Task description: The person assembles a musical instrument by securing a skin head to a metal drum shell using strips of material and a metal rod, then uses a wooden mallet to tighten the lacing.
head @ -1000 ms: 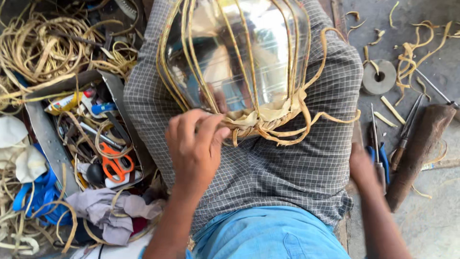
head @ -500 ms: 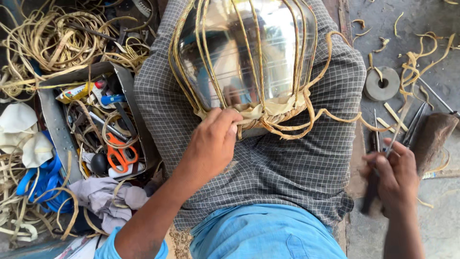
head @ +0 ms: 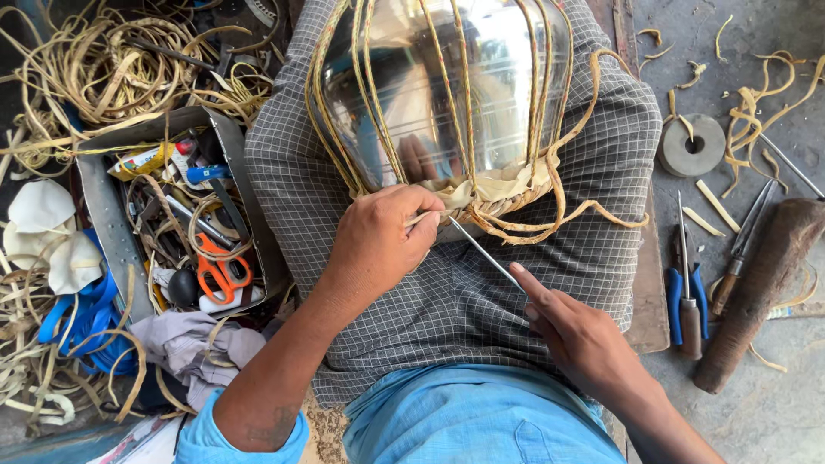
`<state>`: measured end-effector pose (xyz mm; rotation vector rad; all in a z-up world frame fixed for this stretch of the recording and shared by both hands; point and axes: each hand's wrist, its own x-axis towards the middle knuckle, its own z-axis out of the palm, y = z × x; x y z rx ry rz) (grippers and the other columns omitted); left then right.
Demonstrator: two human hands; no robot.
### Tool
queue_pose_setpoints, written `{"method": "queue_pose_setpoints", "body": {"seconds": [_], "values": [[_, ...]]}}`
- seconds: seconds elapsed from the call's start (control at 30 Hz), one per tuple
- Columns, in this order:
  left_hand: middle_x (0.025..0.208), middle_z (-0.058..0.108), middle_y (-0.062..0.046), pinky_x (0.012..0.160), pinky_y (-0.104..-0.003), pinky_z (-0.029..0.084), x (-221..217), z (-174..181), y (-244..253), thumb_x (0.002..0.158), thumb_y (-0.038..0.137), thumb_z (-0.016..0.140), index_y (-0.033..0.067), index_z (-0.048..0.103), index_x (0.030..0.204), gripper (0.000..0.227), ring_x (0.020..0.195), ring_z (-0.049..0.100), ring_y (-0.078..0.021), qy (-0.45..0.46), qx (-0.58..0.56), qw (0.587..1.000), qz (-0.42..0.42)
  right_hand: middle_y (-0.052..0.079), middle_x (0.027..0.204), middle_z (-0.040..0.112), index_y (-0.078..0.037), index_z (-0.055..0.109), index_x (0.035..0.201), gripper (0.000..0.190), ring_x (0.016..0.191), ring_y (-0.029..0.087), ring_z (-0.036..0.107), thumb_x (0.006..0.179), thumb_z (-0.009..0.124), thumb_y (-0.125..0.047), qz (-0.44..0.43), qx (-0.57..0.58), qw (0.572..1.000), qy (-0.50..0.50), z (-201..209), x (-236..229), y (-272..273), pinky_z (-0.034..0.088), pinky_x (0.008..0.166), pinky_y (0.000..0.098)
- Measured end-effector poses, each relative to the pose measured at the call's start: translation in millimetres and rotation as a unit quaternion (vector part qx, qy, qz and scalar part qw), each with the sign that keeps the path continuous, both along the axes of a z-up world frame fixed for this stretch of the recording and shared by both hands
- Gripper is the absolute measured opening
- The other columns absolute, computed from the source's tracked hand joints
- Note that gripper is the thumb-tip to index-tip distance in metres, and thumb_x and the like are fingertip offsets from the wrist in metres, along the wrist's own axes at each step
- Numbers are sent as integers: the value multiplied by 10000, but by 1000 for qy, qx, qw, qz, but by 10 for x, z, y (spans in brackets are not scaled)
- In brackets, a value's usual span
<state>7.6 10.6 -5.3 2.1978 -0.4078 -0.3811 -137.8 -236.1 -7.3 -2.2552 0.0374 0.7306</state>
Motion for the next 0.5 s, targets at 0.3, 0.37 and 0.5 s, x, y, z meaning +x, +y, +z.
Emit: {"method": "queue_pose_setpoints", "body": {"seconds": [0.3, 0.37, 0.5], "values": [[877, 733, -72, 670, -366, 593, -119, -15, -35, 890, 113, 729, 68, 677, 942, 86, 785, 748, -247, -122, 52, 991, -1, 85, 856, 663, -281, 355, 1560, 716, 671, 247, 683, 915, 611, -107, -9, -16, 999, -33, 30, 39, 82, 575, 634, 417], [844, 702, -91, 616, -368, 578, -191, -19, -91, 913, 115, 737, 56, 659, 940, 101, 728, 729, -253, -140, 92, 986, -9, 89, 824, 630, -257, 363, 1562, 716, 660, 246, 642, 913, 614, -88, -2, -58, 996, -68, 43, 39, 144, 554, 628, 420], [835, 660, -104, 539, -337, 563, -356, 20, -201, 987, 100, 723, 39, 629, 958, 116, 674, 711, -221, -151, 116, 981, -33, 95, 781, 573, -174, 426, 1552, 666, 702, 255, 558, 928, 627, -56, 4, -83, 982, -170, -9, 118, 299, 510, 670, 420]]}}
